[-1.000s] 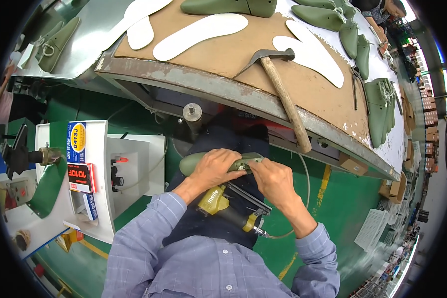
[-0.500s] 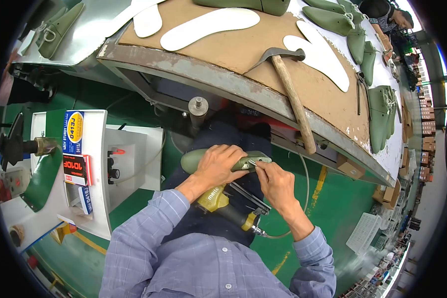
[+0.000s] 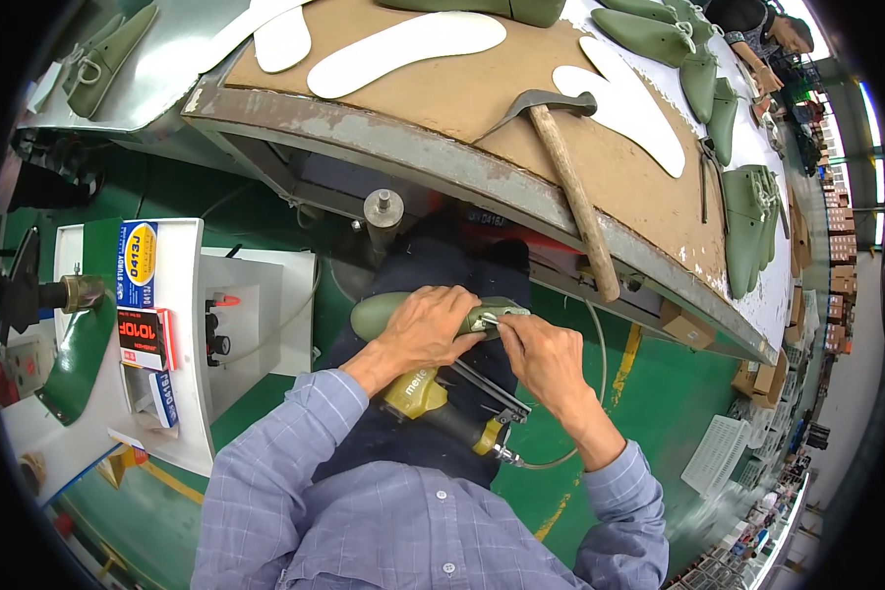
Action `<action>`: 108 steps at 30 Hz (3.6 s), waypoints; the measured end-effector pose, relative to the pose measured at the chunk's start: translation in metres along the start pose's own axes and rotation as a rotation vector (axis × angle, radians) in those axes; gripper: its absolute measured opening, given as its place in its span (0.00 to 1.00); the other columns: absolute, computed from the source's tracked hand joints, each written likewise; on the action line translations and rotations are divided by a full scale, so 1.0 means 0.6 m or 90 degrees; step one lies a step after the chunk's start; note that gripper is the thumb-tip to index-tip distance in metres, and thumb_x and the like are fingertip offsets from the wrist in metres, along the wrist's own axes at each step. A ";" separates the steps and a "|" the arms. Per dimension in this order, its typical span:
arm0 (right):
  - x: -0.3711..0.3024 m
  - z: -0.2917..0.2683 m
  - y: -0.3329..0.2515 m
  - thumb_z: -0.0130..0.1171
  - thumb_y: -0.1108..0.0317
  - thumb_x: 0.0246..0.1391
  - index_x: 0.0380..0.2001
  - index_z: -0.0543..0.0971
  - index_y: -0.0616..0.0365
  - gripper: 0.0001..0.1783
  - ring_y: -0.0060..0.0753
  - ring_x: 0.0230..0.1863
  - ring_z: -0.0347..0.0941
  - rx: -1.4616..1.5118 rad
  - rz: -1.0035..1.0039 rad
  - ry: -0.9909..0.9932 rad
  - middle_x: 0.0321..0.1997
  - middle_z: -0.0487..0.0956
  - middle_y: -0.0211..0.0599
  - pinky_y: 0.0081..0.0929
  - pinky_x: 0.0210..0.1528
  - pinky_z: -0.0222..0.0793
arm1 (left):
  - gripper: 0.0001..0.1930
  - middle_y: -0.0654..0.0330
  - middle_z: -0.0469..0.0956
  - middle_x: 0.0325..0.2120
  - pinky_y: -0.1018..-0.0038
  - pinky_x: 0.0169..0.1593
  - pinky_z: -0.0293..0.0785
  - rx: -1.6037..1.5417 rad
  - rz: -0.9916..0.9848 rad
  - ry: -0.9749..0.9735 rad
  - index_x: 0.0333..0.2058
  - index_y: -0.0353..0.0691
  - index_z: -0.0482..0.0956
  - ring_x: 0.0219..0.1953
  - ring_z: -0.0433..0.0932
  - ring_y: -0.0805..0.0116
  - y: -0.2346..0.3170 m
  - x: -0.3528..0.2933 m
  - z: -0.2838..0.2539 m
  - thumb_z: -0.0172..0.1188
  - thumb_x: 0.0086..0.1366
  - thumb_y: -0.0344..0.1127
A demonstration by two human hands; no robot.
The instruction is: Assemble shoe components by hammering, tacking, and inspecting materials.
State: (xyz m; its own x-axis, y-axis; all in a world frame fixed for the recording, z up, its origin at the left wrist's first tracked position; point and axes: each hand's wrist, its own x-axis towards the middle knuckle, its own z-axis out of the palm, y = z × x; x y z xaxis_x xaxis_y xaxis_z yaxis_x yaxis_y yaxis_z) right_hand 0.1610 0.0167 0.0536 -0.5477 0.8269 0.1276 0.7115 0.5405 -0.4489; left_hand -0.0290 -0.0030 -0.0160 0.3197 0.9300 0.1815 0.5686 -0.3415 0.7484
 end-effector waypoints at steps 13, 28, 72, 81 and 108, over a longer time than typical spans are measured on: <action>0.033 -0.021 -0.007 0.59 0.73 0.49 0.28 0.75 0.61 0.04 0.47 0.24 0.76 0.052 0.010 -0.111 0.24 0.77 0.43 0.38 0.25 0.70 | 0.23 0.54 0.77 0.38 0.62 0.47 0.72 0.030 0.016 0.002 0.43 0.37 0.71 0.41 0.77 0.53 0.002 -0.003 0.001 0.68 0.52 0.40; 0.070 -0.035 -0.004 0.53 0.65 0.58 0.30 0.71 0.56 0.07 0.51 0.18 0.74 -0.179 -0.072 -0.299 0.14 0.74 0.46 0.43 0.21 0.68 | 0.19 0.57 0.74 0.32 0.65 0.42 0.71 0.054 0.041 0.040 0.37 0.39 0.73 0.36 0.76 0.57 0.000 -0.003 0.006 0.66 0.52 0.43; 0.140 -0.086 -0.058 0.53 0.68 0.58 0.48 0.74 0.61 0.15 0.39 0.32 0.69 0.176 0.021 0.263 0.32 0.73 0.42 0.30 0.37 0.66 | 0.18 0.70 0.65 0.19 0.81 0.25 0.60 -0.609 -0.195 0.071 0.33 0.39 0.73 0.21 0.63 0.82 0.093 0.046 -0.113 0.43 0.74 0.46; 0.196 -0.109 0.014 0.54 0.73 0.55 0.59 0.66 0.53 0.27 0.56 0.46 0.70 -0.238 0.074 0.035 0.46 0.71 0.51 0.44 0.45 0.69 | 0.21 0.59 0.70 0.19 0.70 0.31 0.65 -0.481 -0.397 0.298 0.30 0.35 0.73 0.25 0.68 0.69 0.053 0.106 -0.092 0.45 0.71 0.48; 0.135 -0.099 -0.041 0.58 0.75 0.56 0.55 0.73 0.57 0.22 0.55 0.38 0.78 0.198 -0.053 0.154 0.40 0.79 0.58 0.34 0.40 0.73 | 0.23 0.53 0.74 0.18 0.65 0.32 0.68 -0.399 -0.442 0.283 0.27 0.34 0.75 0.23 0.72 0.61 0.044 0.125 -0.092 0.46 0.69 0.50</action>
State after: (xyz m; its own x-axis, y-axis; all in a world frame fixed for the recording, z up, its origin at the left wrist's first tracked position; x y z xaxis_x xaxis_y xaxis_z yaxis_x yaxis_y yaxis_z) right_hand 0.1253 0.0798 0.1272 -0.4519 0.8152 0.3623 0.4813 0.5648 -0.6703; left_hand -0.0320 0.0654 0.0524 -0.3086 0.9047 -0.2937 -0.0171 0.3034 0.9527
